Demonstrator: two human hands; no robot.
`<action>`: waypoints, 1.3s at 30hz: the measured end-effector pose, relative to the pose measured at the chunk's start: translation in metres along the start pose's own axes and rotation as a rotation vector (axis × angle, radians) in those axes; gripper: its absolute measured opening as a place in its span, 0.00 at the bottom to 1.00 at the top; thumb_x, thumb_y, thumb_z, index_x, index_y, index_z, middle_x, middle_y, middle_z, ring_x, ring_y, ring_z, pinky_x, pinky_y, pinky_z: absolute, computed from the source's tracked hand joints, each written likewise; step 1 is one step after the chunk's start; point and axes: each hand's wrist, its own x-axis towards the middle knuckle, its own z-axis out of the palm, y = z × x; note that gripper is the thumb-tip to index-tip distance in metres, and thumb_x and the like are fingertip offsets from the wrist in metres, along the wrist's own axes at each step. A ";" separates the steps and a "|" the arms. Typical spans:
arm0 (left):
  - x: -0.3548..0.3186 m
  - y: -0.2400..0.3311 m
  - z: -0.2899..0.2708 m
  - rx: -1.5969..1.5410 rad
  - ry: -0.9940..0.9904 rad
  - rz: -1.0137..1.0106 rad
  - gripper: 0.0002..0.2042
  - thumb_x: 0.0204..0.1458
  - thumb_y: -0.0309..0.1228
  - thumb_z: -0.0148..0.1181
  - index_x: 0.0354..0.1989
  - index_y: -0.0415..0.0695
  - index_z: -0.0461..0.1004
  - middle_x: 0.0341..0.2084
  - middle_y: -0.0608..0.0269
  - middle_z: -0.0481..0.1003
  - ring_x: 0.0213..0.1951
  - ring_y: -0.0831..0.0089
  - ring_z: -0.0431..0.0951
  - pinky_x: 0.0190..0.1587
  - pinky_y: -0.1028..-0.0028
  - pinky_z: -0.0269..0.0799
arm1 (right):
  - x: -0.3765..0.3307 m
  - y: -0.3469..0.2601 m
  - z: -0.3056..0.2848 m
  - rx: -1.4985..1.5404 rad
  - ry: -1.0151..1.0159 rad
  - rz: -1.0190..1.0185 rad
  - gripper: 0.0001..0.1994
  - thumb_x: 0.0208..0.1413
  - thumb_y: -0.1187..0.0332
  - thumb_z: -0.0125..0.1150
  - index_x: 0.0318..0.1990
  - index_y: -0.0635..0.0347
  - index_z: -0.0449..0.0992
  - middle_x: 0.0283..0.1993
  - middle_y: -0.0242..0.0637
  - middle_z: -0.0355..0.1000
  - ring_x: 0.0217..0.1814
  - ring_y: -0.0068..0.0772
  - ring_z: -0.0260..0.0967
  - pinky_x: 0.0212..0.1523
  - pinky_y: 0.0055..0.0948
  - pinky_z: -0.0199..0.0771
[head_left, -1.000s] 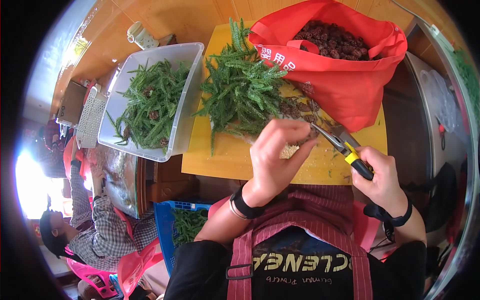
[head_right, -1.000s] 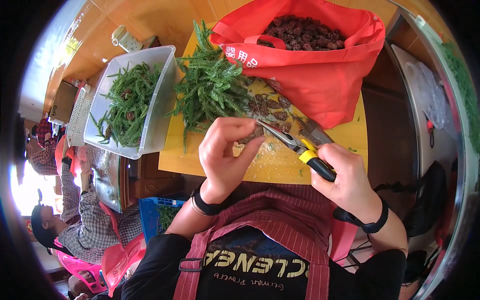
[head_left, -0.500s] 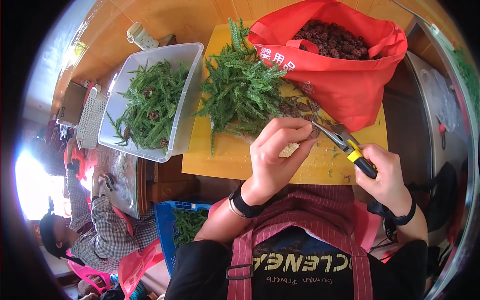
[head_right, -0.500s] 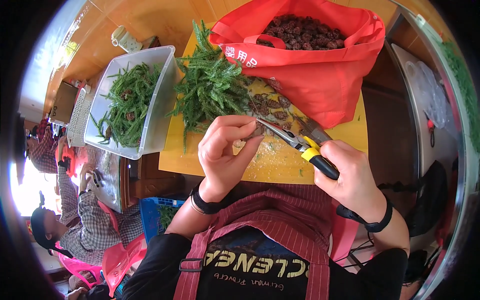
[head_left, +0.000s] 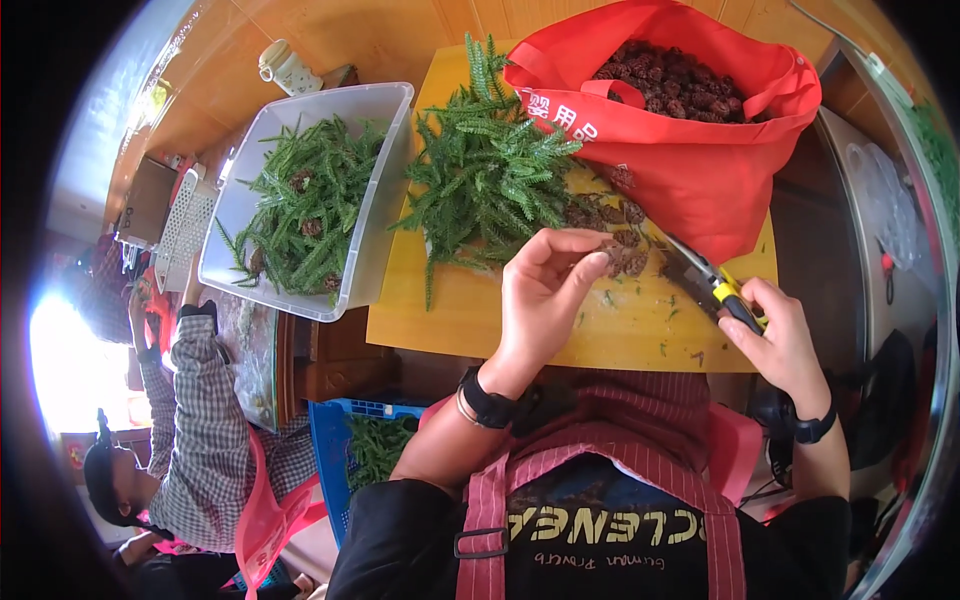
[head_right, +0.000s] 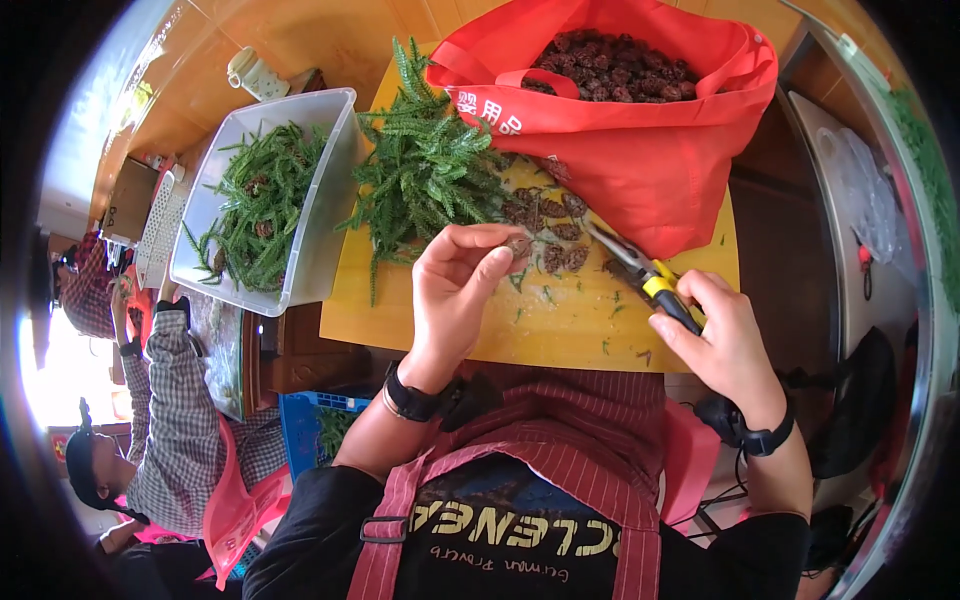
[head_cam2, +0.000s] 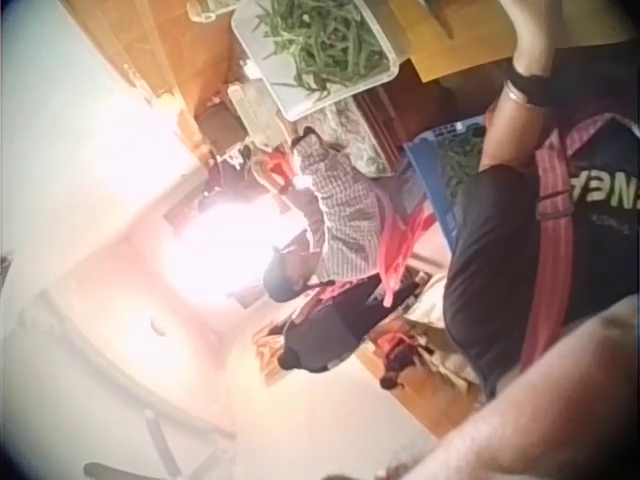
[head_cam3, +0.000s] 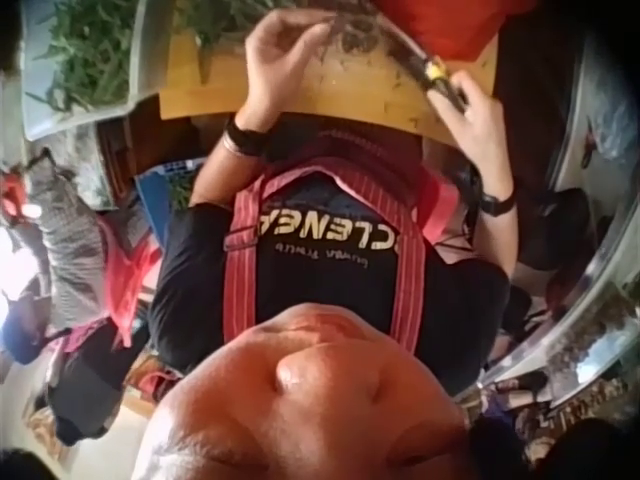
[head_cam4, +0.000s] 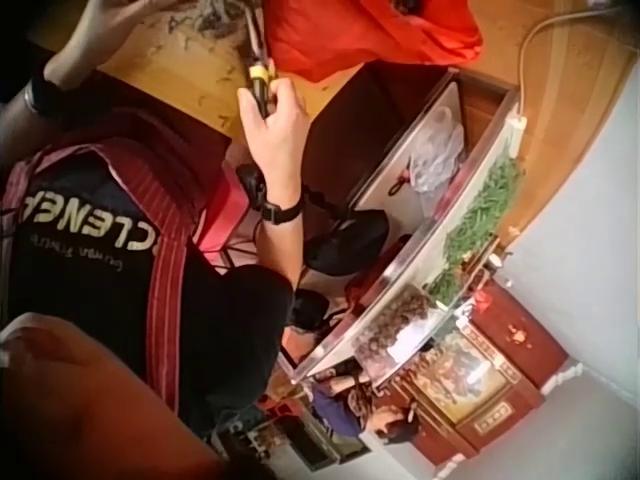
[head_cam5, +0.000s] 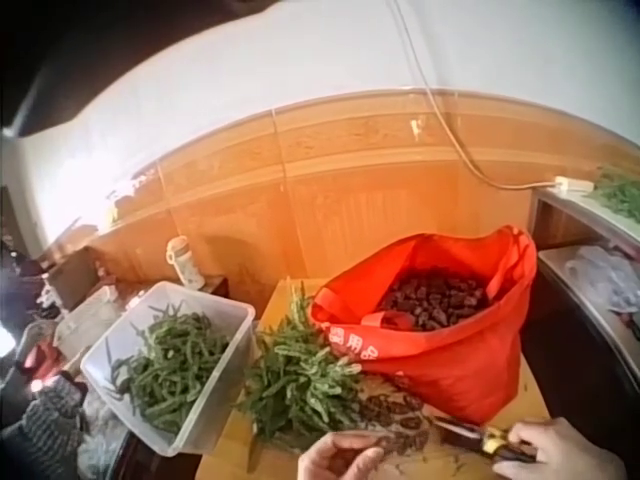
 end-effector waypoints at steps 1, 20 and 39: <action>0.001 -0.003 -0.002 -0.093 0.021 -0.087 0.06 0.50 0.16 0.54 0.36 0.36 0.69 0.40 0.54 0.72 0.42 0.70 0.74 0.47 0.71 0.73 | 0.000 0.007 0.002 0.000 0.000 -0.003 0.10 0.47 0.73 0.60 0.27 0.62 0.62 0.22 0.35 0.68 0.26 0.16 0.60 0.28 0.20 0.61; -0.004 -0.005 0.008 -0.081 -0.187 -0.036 0.10 0.43 0.17 0.62 0.31 0.42 0.68 0.38 0.57 0.74 0.41 0.72 0.74 0.45 0.73 0.69 | 0.039 -0.030 0.056 0.935 -0.131 -0.032 0.19 0.60 0.65 0.47 0.54 0.68 0.64 0.50 0.40 0.68 0.50 0.25 0.66 0.49 0.24 0.67; 0.104 0.041 -0.054 1.300 0.013 0.488 0.06 0.38 0.30 0.64 0.27 0.49 0.78 0.44 0.58 0.69 0.50 0.59 0.64 0.49 0.61 0.55 | 0.056 -0.030 0.058 0.717 -0.074 -0.100 0.10 0.59 0.67 0.48 0.38 0.64 0.71 0.33 0.28 0.69 0.34 0.12 0.60 0.36 0.15 0.60</action>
